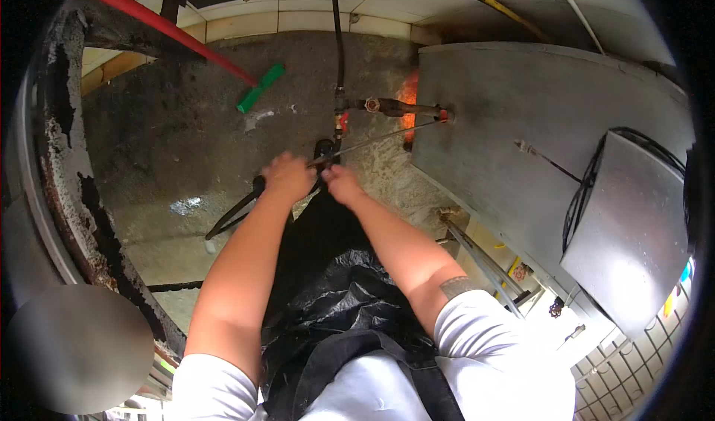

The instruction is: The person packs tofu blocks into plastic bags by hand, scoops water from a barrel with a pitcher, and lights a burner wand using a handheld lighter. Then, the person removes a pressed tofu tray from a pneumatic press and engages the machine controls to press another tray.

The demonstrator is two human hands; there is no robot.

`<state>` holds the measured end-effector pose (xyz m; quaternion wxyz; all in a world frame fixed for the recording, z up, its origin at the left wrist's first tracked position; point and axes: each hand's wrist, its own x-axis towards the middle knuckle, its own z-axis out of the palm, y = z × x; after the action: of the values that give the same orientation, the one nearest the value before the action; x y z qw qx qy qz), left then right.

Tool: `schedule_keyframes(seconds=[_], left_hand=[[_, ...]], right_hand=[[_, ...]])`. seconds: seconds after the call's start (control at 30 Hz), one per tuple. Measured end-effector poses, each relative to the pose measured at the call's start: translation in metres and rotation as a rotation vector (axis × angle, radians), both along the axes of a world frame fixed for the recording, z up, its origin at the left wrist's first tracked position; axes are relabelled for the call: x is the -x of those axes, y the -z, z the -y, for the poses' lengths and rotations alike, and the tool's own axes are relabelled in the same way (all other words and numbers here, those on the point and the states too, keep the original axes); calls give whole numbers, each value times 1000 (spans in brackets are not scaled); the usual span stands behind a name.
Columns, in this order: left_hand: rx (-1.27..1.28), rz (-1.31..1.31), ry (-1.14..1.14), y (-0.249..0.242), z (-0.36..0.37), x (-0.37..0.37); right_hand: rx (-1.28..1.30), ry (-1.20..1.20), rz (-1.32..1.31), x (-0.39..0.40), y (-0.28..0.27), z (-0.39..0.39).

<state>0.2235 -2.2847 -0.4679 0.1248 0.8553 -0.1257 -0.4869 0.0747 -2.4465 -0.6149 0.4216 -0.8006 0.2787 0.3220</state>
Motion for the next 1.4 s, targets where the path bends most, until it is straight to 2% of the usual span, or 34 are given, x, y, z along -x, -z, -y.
schedule_keyframes(seconds=[0.03,0.07,0.1,0.13,0.17,0.23,0.27,0.3,0.33,0.37,0.4,0.43,0.47,0.5,0.53,0.57,0.63,0.73,0.77,0.87,0.97,1.1,1.2,1.27,1.33,1.37,1.4], left_hand=[[-53,-14,-27,-5,-18,8],[-106,-26,-55,-7,-40,17],[-111,5,-91,-7,-67,31],[-116,38,-126,-10,-95,43],[-138,96,-164,-22,-119,53],[-188,179,-206,-47,-165,74],[-218,205,-213,-61,-186,87],[-160,232,-239,-83,-202,99],[-99,263,-265,-107,-214,109],[-34,298,-260,-127,-223,119],[36,338,-251,-147,-231,125],[78,431,-245,-179,-225,126],[166,465,-286,-210,-218,123],[211,491,-306,-241,-207,118],[321,558,-382,-265,-193,112],[358,619,-374,-278,-187,106],[523,913,-334,-316,-153,69],[663,1078,-392,-405,-81,4],[674,1123,-399,-430,-59,-17],[791,1235,-426,-500,7,-73],[856,1331,-402,-545,61,-118],[823,1339,-385,-595,111,-167],[881,1430,-377,-624,144,-206],[866,1541,-326,-643,159,-246],[771,1749,-309,-662,169,-290],[801,1887,-272,-667,173,-322],[632,2026,-157,-674,170,-361]], right_hand=[[24,-187,50,-7,-22,-19],[-55,-168,8,-16,-53,-42],[-91,-294,-4,-9,-46,-71],[-101,-178,-43,-8,-62,-99],[-156,-168,-117,-16,-83,-117],[-317,-331,-28,-4,-85,-157],[-308,-450,-11,-8,-112,-169],[-337,-564,-57,-1,-107,-189],[-363,-504,8,0,-143,-189],[-412,-506,-38,-6,-181,-184],[-406,-517,64,-2,-200,-182],[-425,-563,112,-12,-239,-169],[-498,-525,323,-11,-263,-150],[-530,-552,316,-25,-306,-123],[-582,-402,495,-18,-324,-100],[-558,-363,457,-21,-356,-69],[-324,-369,487,-9,-370,-15],[-40,-460,280,26,-386,76],[17,-411,172,36,-396,100],[96,-206,155,77,-391,155],[95,-1,188,108,-378,189],[128,301,211,145,-380,206],[153,319,149,168,-381,211],[171,340,146,185,-385,203],[190,408,110,193,-415,195],[221,423,114,195,-430,190],[248,451,113,201,-445,180]])
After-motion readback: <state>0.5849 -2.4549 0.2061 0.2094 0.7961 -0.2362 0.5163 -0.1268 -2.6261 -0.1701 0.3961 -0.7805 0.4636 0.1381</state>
